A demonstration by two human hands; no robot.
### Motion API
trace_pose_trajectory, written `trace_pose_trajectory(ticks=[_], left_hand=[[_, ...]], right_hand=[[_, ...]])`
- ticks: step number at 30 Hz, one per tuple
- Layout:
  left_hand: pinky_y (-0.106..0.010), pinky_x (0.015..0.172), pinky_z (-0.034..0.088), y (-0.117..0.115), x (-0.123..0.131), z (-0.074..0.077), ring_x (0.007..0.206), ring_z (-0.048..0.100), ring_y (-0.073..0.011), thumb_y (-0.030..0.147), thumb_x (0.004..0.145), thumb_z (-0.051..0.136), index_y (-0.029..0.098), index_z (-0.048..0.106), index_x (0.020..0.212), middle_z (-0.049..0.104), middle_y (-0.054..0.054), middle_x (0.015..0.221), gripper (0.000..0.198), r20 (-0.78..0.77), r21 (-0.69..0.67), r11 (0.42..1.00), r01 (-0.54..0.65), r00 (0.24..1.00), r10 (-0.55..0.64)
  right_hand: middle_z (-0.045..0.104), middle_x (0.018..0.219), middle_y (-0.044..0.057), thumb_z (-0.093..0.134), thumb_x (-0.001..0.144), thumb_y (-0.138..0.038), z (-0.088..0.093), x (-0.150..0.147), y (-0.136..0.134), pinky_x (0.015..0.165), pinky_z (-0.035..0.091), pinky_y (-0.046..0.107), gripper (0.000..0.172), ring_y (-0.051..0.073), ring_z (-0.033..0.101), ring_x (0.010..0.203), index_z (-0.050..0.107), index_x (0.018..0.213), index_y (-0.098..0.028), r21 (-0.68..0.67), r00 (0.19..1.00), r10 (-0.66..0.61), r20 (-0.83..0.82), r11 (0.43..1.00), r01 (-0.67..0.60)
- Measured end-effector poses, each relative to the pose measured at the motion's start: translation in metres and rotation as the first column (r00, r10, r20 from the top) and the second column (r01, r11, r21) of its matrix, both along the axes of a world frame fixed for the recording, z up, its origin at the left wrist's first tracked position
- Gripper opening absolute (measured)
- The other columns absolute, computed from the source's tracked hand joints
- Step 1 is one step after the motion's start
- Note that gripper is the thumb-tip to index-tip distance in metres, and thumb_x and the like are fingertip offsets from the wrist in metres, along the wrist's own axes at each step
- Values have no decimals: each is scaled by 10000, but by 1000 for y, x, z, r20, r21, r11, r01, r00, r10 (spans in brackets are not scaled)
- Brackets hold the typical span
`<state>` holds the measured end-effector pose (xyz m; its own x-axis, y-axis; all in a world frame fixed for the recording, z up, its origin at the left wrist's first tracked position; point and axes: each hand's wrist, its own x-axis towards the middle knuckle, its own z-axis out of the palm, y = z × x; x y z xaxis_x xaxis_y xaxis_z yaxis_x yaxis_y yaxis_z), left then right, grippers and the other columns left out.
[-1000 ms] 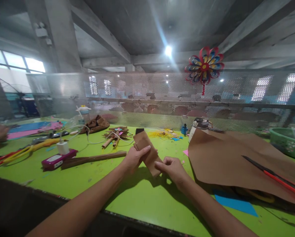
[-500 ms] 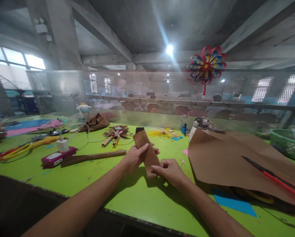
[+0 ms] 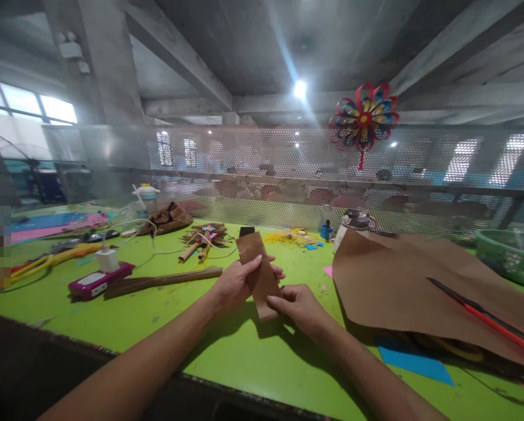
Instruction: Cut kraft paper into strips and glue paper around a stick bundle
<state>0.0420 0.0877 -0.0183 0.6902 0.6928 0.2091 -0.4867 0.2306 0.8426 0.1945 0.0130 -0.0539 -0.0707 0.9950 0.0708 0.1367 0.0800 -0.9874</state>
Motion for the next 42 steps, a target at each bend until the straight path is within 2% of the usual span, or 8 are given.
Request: trace_pose_trajectory(ticks=[3, 6, 10, 13, 19, 26, 38, 42], left_hand=[[-454, 838, 499, 1, 0, -1, 856, 685, -266, 278, 899, 530, 102, 621, 984, 724, -156, 874, 215, 2, -6, 1000, 3, 1000, -3], [-449, 831, 506, 2, 1, 1, 870, 683, -271, 293, 913, 507, 92, 624, 977, 724, -163, 876, 241, -10, -29, 1000, -3, 1000, 3], [-436, 826, 515, 3, 2, 1, 874, 683, -274, 303, 917, 505, 70, 632, 989, 719, -188, 911, 274, -31, -51, 999, 11, 999, -12], [-431, 837, 515, 5, 3, -1, 893, 682, -280, 294, 918, 504, 58, 637, 990, 715, -203, 930, 281, -48, -59, 998, 21, 999, -24], [-438, 877, 496, 8, 1, 1, 942, 672, -295, 295, 903, 533, 60, 631, 992, 713, -205, 952, 269, 22, -70, 997, 29, 999, -27], [-434, 889, 482, 11, -3, 8, 925, 677, -291, 294, 916, 497, 65, 642, 961, 716, -190, 954, 275, 27, -107, 994, -14, 999, 17], [-446, 897, 469, 9, -7, 16, 926, 677, -302, 275, 941, 446, 49, 637, 962, 711, -202, 965, 296, 24, -159, 987, -25, 999, 30], [-446, 893, 472, 10, -7, 16, 920, 680, -298, 272, 940, 447, 63, 637, 961, 713, -196, 964, 283, 27, -150, 989, -14, 999, 19]], right_hand=[[491, 572, 8, 727, 659, -541, -1, -1, 1, 507, 250, 264, 451, 81, 362, 526, 601, 650, -108, 14, 1000, -17, 10, 1000, 17], [528, 585, 27, 733, 662, -539, 1, -2, -2, 508, 289, 263, 450, 92, 407, 530, 615, 661, -105, -15, 999, -20, -28, 1000, 19], [637, 757, 85, 751, 681, -467, 9, -3, -7, 599, 408, 284, 402, 151, 554, 655, 676, 815, -95, -34, 989, 32, -146, 999, -37], [667, 881, 111, 786, 655, -404, 12, -3, -9, 706, 447, 314, 438, 185, 599, 756, 697, 943, -86, -30, 975, 83, -205, 995, -92], [621, 687, 86, 782, 640, -423, 13, -5, -10, 561, 363, 280, 400, 131, 506, 588, 695, 776, -57, -54, 989, 45, -144, 997, -53], [538, 598, 22, 760, 620, -468, 14, -6, -7, 550, 317, 273, 380, 105, 420, 557, 641, 663, -110, -1, 1000, -3, -28, 1000, 3], [516, 552, 19, 692, 695, -456, 10, -2, -3, 522, 265, 271, 349, 97, 391, 519, 655, 675, -109, 42, 995, 57, 80, 997, -61], [520, 522, 22, 707, 692, -453, 10, -3, -3, 500, 257, 269, 346, 91, 389, 481, 672, 646, -112, 54, 995, 16, 102, 998, -21]])
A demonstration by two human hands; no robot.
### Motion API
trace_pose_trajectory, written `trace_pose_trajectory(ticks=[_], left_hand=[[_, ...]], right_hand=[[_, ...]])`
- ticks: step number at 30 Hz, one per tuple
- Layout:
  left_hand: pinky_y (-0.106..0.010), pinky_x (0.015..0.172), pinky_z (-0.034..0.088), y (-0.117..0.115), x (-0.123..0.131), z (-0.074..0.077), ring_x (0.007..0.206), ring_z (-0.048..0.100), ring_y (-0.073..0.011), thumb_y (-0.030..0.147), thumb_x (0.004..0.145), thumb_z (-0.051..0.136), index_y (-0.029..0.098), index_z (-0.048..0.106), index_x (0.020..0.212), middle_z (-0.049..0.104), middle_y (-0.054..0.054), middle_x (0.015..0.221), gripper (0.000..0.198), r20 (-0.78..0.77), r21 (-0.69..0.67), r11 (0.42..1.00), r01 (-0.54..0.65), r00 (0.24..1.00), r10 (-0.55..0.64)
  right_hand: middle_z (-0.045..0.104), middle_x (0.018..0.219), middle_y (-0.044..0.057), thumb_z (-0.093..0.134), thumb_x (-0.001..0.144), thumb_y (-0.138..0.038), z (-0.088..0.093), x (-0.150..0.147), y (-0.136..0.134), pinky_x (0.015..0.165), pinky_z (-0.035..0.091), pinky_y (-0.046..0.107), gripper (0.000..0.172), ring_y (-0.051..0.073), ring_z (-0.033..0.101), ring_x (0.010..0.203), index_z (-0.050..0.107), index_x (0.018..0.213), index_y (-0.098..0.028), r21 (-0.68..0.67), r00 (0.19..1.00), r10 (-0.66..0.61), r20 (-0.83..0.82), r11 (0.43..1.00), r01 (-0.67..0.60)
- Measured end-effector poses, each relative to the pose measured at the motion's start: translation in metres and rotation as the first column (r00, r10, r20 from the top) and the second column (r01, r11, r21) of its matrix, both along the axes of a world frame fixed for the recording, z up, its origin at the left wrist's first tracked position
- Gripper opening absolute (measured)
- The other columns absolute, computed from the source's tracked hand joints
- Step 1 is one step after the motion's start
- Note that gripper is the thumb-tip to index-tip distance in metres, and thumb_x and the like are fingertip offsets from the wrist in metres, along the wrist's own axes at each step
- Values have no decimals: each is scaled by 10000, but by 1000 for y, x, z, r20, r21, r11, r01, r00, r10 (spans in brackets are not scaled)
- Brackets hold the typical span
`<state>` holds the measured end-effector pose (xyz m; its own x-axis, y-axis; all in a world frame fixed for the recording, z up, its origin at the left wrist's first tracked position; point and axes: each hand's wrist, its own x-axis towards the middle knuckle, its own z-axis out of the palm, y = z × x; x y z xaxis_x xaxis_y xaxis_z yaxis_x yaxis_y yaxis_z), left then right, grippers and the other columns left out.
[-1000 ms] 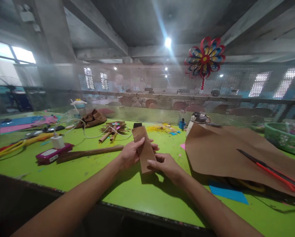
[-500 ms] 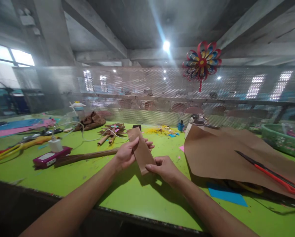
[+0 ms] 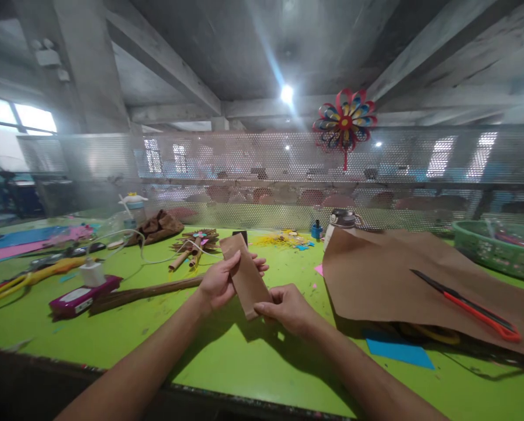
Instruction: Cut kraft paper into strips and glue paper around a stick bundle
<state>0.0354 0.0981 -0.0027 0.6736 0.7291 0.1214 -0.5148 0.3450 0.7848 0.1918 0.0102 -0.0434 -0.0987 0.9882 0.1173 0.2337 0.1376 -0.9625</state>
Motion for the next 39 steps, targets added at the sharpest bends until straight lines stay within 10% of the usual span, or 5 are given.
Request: trace_pose_trajectory(ticks=[24, 39], left_hand=[[-430, 891, 480, -4, -5, 7, 906, 683, -276, 268, 952, 420, 60, 626, 982, 712, -190, 970, 294, 13, 42, 998, -39, 999, 39], [-415, 934, 458, -6, 8, -1, 948, 672, -266, 271, 963, 385, 51, 636, 975, 716, -187, 932, 335, 42, 11, 997, -76, 996, 76]], right_hand=[[681, 634, 85, 677, 756, -524, 11, 6, -7, 552, 432, 293, 377, 118, 541, 492, 715, 665, -160, -58, 984, 131, -121, 989, -139], [566, 548, 33, 785, 633, -418, 3, -9, -5, 495, 347, 268, 340, 96, 449, 486, 660, 636, -101, -100, 981, -35, -193, 995, 16]])
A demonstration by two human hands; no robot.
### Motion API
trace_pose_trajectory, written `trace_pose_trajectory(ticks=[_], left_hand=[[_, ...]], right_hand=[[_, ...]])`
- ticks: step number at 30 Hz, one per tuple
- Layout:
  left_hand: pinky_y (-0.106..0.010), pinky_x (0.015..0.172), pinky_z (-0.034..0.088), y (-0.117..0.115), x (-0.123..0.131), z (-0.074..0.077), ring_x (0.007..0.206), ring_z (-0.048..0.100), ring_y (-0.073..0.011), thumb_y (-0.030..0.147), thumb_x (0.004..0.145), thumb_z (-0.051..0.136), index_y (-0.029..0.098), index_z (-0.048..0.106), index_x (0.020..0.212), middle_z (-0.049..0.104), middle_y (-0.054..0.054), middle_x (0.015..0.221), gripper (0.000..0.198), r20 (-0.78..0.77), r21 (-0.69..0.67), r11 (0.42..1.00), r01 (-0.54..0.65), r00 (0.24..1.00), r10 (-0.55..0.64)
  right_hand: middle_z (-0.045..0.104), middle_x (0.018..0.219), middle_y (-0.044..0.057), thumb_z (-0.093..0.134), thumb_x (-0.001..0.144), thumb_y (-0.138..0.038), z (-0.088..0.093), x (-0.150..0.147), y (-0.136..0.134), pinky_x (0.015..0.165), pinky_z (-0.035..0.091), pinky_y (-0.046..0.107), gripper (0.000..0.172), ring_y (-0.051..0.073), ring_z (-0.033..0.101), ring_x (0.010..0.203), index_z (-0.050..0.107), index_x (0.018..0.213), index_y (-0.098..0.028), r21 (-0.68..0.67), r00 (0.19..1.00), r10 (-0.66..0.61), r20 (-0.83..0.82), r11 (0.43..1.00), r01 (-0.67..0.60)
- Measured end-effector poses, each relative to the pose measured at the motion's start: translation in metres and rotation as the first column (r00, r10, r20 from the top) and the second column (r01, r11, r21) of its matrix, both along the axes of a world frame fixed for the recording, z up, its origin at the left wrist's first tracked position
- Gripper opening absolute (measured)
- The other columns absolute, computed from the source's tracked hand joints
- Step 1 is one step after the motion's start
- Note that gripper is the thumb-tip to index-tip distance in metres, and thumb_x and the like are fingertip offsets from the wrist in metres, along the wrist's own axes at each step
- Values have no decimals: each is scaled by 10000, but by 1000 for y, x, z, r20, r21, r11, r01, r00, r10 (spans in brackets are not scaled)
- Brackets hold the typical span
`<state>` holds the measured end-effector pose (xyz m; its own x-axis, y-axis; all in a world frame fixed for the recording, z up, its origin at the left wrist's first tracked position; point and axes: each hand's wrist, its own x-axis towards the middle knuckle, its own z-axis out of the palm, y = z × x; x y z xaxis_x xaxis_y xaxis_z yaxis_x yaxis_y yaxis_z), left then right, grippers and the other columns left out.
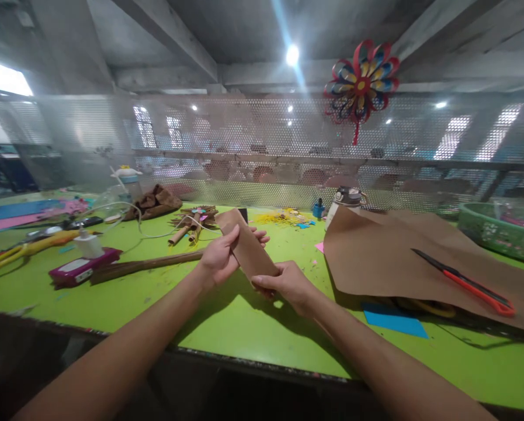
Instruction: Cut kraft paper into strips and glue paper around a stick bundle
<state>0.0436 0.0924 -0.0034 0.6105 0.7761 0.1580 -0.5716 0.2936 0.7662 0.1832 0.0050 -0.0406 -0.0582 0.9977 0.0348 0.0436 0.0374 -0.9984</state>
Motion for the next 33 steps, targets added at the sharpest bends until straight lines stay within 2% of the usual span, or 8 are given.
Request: trace_pose_trajectory(ticks=[6, 12, 16, 19, 22, 28, 33], left_hand=[[-444, 943, 457, -2, -3, 1, 927, 679, -269, 292, 963, 387, 66, 637, 965, 716, -181, 958, 336, -5, -23, 999, 34, 999, -35], [-456, 949, 457, -8, -6, 3, 952, 676, -288, 291, 970, 370, 72, 635, 937, 711, -193, 981, 345, 9, 34, 999, 23, 1000, -23], [-450, 944, 461, -10, -7, 4, 950, 677, -285, 288, 974, 358, 65, 630, 973, 708, -200, 998, 351, 10, 34, 999, 26, 1000, -26], [-446, 930, 466, -10, -8, 5, 948, 679, -287, 285, 973, 361, 71, 626, 991, 710, -196, 1001, 341, 28, 46, 998, 52, 998, -54], [-436, 930, 464, -8, -10, 7, 952, 679, -282, 287, 973, 364, 81, 631, 991, 716, -186, 987, 338, 66, 63, 995, 73, 995, -77], [-438, 943, 456, -4, -15, 13, 912, 687, -258, 270, 974, 359, 64, 643, 981, 723, -176, 933, 351, 77, 47, 999, 2, 997, -6], [-437, 948, 451, 0, -13, 10, 919, 681, -256, 277, 961, 391, 61, 640, 990, 721, -175, 932, 331, 58, 34, 999, -17, 998, 15]], right_hand=[[511, 466, 2, 784, 603, -385, -1, -2, -2, 445, 269, 251, 314, 83, 408, 431, 604, 602, -127, -27, 998, -24, 56, 999, 25], [547, 501, 24, 776, 614, -349, -11, -1, 2, 435, 308, 260, 281, 89, 434, 418, 600, 612, -129, -27, 999, -20, 47, 999, 21], [565, 508, 43, 782, 622, -361, -11, -2, 2, 414, 325, 260, 295, 97, 460, 404, 609, 607, -123, -56, 999, -18, 37, 998, 20], [596, 529, 64, 799, 620, -362, -8, -2, -1, 417, 362, 260, 304, 104, 494, 405, 632, 614, -107, -93, 999, 27, -17, 995, -29], [635, 585, 88, 792, 654, -389, -5, -1, -3, 482, 435, 272, 328, 120, 558, 459, 669, 634, -85, -77, 990, 105, -98, 991, -113], [686, 698, 122, 691, 766, -492, -6, 4, -2, 646, 505, 320, 418, 159, 630, 608, 724, 754, -75, -9, 950, 258, -174, 965, -263], [677, 702, 90, 723, 742, -472, -7, 8, 1, 596, 468, 290, 370, 127, 588, 581, 717, 762, -102, 25, 983, 154, -102, 988, -152]])
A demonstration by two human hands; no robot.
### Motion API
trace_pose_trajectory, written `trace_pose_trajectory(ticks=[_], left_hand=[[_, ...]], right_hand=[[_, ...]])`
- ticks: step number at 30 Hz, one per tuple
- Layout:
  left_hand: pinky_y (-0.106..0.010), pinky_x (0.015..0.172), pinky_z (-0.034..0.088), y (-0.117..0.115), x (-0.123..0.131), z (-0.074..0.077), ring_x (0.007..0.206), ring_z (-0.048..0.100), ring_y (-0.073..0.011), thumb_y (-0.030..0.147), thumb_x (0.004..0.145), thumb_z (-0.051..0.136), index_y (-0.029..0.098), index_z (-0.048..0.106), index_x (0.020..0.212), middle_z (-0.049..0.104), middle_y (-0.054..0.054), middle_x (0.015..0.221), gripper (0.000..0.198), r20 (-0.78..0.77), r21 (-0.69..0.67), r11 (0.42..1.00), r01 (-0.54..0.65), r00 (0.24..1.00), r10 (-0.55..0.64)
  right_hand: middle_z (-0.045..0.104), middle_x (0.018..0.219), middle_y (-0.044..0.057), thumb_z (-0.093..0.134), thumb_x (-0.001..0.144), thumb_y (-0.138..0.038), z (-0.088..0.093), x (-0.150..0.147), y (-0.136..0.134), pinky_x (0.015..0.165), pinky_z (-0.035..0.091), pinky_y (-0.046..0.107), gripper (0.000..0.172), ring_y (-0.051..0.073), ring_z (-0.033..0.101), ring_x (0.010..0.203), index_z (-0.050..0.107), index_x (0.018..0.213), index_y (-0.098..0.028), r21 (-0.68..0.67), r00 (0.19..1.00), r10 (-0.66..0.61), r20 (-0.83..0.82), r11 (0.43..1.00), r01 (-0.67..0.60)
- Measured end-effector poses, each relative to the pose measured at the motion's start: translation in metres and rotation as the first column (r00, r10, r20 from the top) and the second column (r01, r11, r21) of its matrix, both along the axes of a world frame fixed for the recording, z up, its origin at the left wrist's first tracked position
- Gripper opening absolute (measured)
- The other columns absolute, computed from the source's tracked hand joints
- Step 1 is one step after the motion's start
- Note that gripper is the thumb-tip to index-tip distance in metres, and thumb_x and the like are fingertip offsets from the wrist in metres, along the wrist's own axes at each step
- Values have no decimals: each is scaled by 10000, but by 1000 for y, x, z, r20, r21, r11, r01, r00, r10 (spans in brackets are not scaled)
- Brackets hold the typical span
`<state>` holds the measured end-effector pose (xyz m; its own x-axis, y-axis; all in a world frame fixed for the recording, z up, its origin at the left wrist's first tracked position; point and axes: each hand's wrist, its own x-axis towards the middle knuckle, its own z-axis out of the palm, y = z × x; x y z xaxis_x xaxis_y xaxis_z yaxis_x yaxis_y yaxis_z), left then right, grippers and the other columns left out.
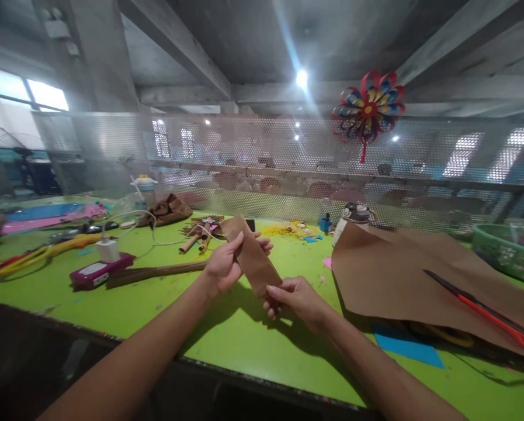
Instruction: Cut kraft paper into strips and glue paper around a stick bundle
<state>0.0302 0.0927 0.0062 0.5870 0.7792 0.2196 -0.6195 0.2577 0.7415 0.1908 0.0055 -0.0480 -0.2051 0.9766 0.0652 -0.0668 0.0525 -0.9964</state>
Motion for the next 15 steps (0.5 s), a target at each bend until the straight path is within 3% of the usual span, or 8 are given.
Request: trace_pose_trajectory(ticks=[3, 6, 15], left_hand=[[-447, 920, 464, 3, 2, -6, 906, 683, -260, 278, 955, 404, 70, 626, 1014, 723, -170, 911, 310, -26, -15, 1000, -3, 1000, 2], [-439, 882, 481, 6, 3, -10, 870, 688, -262, 283, 946, 428, 75, 624, 1002, 724, -169, 893, 292, -52, -16, 1000, 2, 999, -3], [-436, 889, 480, 6, 1, -7, 875, 688, -258, 278, 947, 426, 76, 625, 991, 724, -164, 890, 287, -71, -33, 999, 0, 997, -2]], right_hand=[[655, 661, 71, 717, 750, -466, 2, 2, 1, 576, 436, 273, 343, 111, 550, 570, 699, 680, -131, 102, 990, -115, 79, 989, 107], [625, 586, 58, 715, 726, -515, 4, 2, 2, 518, 414, 274, 401, 99, 512, 488, 652, 586, -145, 117, 971, -206, 123, 974, 192], [629, 577, 46, 723, 700, -550, 0, 1, 4, 458, 416, 238, 441, 82, 522, 440, 643, 627, -123, 51, 983, -164, 80, 986, 161]])
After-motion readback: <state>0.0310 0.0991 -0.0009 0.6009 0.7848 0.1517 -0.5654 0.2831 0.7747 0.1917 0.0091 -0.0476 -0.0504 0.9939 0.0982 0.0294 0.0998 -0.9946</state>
